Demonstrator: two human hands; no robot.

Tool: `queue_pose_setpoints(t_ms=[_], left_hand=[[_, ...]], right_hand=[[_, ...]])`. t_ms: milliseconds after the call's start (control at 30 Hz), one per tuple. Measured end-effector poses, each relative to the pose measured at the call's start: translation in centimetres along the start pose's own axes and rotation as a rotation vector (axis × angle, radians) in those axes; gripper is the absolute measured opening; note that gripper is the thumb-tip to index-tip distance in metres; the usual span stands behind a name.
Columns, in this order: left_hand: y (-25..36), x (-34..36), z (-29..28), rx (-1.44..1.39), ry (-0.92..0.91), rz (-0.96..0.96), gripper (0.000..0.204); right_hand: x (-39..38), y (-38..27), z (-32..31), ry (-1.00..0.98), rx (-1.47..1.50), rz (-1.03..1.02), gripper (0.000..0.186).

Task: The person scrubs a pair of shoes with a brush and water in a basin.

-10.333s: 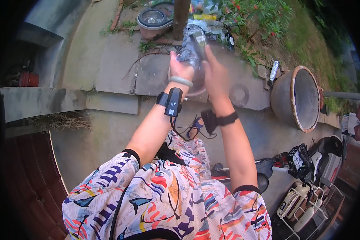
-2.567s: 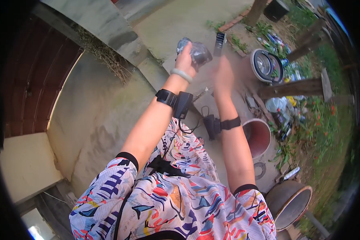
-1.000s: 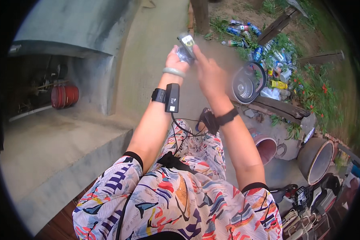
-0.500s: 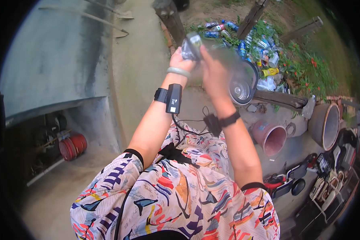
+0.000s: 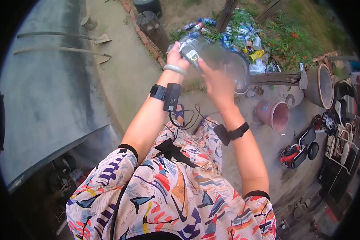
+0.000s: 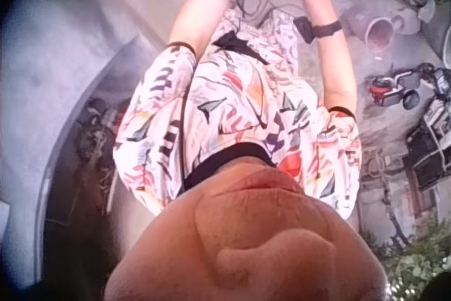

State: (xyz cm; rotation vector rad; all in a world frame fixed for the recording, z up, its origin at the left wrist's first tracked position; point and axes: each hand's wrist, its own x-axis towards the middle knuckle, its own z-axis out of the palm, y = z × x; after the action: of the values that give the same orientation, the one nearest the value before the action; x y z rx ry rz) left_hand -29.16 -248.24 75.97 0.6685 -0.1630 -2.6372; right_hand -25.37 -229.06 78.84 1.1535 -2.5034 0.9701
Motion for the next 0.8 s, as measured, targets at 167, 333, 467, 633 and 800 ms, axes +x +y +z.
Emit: queue_pose_setpoints(t_ms=[167, 333, 467, 633, 800], left_hand=[[-1.8, 0.5, -0.7, 0.121, -0.107, -0.112, 0.024], [-0.1, -1.0, -0.3, 0.044, -0.165, -0.060, 0.038], [-1.6, 0.6, -1.5, 0.070, -0.261, -0.146, 0.037], [-4.2, -3.5, 0.1, 0.173, -0.080, 0.019, 0.025], [-6.4, -1.8, -1.2, 0.305, -0.178, -0.054, 0.023]], right_hand=[[2.9, -2.3, -0.6, 0.076, -0.069, -0.006, 0.050], [-0.1, -0.6, -1.7, 0.083, 0.062, -0.104, 0.051], [0.7, 0.0, -1.9, 0.094, 0.018, -0.097, 0.050], [-2.3, 2.1, -3.0, 0.107, 0.048, -0.078, 0.048], [0.8, 0.7, -3.4, 0.121, -0.147, 0.024, 0.050]])
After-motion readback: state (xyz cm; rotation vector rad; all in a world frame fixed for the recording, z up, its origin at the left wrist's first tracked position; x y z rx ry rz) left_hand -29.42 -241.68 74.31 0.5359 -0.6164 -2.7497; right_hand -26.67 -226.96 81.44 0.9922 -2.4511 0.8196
